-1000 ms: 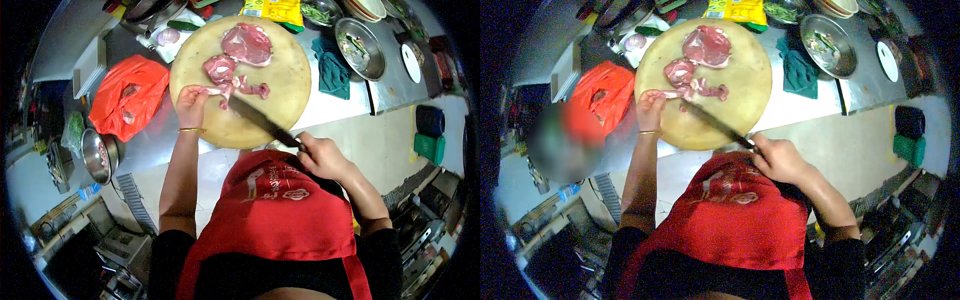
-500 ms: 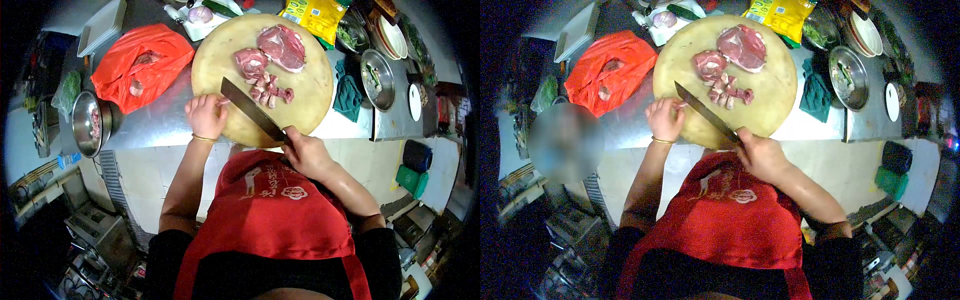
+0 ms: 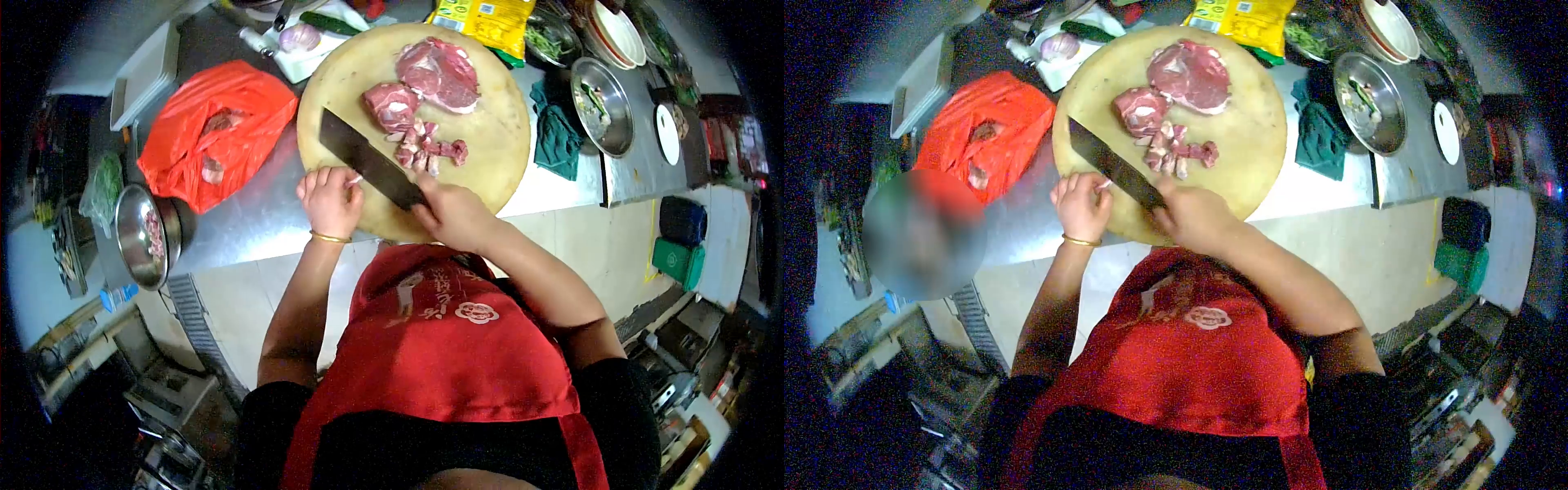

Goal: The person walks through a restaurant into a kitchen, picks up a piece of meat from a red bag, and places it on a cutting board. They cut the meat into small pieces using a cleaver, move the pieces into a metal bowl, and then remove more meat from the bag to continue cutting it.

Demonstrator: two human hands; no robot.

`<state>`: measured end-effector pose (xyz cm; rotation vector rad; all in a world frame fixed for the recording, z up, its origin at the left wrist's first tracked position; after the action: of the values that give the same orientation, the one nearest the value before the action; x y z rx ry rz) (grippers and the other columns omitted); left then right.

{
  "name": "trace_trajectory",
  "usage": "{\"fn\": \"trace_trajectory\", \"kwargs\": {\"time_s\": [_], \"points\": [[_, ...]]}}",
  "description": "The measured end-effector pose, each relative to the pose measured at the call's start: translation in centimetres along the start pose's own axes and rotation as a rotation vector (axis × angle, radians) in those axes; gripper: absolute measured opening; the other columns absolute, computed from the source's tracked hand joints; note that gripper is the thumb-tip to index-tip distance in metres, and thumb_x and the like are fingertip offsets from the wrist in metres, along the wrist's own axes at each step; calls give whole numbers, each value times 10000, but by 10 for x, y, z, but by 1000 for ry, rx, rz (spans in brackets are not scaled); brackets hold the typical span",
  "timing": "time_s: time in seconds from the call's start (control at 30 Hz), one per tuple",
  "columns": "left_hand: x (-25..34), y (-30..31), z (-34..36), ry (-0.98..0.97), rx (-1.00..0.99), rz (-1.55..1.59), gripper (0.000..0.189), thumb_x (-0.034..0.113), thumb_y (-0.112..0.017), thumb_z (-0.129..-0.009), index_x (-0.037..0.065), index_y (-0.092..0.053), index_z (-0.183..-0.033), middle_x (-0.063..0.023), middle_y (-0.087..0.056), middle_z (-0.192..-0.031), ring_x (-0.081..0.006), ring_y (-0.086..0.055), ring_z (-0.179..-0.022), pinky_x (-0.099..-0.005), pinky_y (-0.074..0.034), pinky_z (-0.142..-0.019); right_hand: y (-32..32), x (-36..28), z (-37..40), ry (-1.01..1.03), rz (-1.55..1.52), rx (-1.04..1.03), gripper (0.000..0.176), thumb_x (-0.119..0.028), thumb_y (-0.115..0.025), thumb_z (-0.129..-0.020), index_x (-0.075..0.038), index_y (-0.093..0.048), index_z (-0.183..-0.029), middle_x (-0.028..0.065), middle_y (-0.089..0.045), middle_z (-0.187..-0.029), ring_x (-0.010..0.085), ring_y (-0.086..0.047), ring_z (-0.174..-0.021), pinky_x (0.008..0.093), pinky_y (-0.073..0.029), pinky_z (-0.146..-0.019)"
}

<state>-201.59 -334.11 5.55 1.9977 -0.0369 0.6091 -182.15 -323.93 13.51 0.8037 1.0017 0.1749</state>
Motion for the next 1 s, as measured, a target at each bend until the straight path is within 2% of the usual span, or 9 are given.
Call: {"fn": "trace_trajectory", "kwargs": {"time_s": [0.07, 0.23, 0.33, 0.43, 0.57, 0.67, 0.7, 0.83, 1.0], "points": [[0, -3, 2, 8, 43, -7, 127, 155, -693, -730, 177, -655, -849, -14, -624, -839, -256, -565, -879, -401, -375, -891, 10, 27, 33, -46, -78, -22, 265, -159, -598, -892, -36, -493, -1102, 270, -636, -812, 457, -637, -811, 513, -511, -705], [35, -11, -23, -263, -150, 240, 456, 183, -720, -817, 130, -628, -1261, -88, -692, -1025, -329, -620, -998, -476, -468, -877, 26, 52, 112, -311, -185, 200, 308, -174, -620, -909, -38, -483, -1148, 245, -620, -766, 421, -645, -737, 464, -503, -663], [37, -25, -76, -195, -49, 179, 370, 201, -715, -797, 139, -669, -1159, -60, -659, -1032, -281, -590, -994, -420, -457, -872, 38, 48, 130, -447, -225, 232, 292, -170, -616, -907, -37, -492, -1136, 211, -613, -713, 409, -636, -671, 467, -494, -614], [45, -22, -110, -258, -182, -124, 336, 160, -735, -770, 130, -669, -1098, -79, -633, -1042, -308, -585, -995, -442, -453, -873, 36, 46, 135, -290, -150, 265, 269, -174, -613, -906, -46, -493, -1110, 209, -619, -720, 418, -632, -669, 480, -496, -615], [45, -26, -92, -583, -189, -138, 202, 186, -701, -791, 147, -649, -982, -48, -639, -1003, -278, -598, -953, -424, -458, -831, 30, 38, 127, -204, -151, 31, 291, -199, -618, -903, -53, -498, -1125, 232, -636, -766, 438, -645, -741, 513, -511, -663], [31, -36, -90, -165, -190, 120, 208, 214, -711, -797, 136, -652, -980, -70, -653, -900, -293, -626, -843, -432, -483, -744, 23, 42, 117, -238, -206, -7, 299, -203, -614, -907, -47, -501, -1137, 256, -640, -798, 453, -643, -780, 517, -508, -692], [32, -33, -95, 106, -397, 284, 259, 253, -725, -804, 121, -653, -1015, -87, -652, -819, -304, -639, -747, -431, -501, -659, 21, 47, 114, -242, -283, 42, 327, -202, -614, -909, -39, -498, -1168, 274, -643, -832, 464, -639, -818, 519, -503, -715], [34, -28, -93, -90, -422, 55, 289, 239, -740, -814, 133, -652, -1068, -95, -665, -857, -256, -659, -747, -371, -526, -652, 28, 58, 111, -305, -250, 140, 333, -186, -610, -910, -37, -486, -1180, 274, -642, -840, 466, -633, -818, 515, -490, -704], [-4, -39, -60, 123, -371, 747, 178, 197, -680, -918, 76, -623, -1035, -31, -636, -848, -127, -625, -734, -265, -502, -628, 31, 50, 121, -273, -185, 156, 371, -175, -616, -904, -41, -478, -1221, 261, -635, -784, 466, -630, -766, 519, -488, -660]]}}
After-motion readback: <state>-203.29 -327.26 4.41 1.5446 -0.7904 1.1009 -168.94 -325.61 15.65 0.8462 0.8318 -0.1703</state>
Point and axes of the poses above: each hand's wrist, its own z-axis away from the middle knuckle, its own y-axis out of the back of the hand, x = y × z, the point moved 2 cm from there along -z, towards the middle knuckle
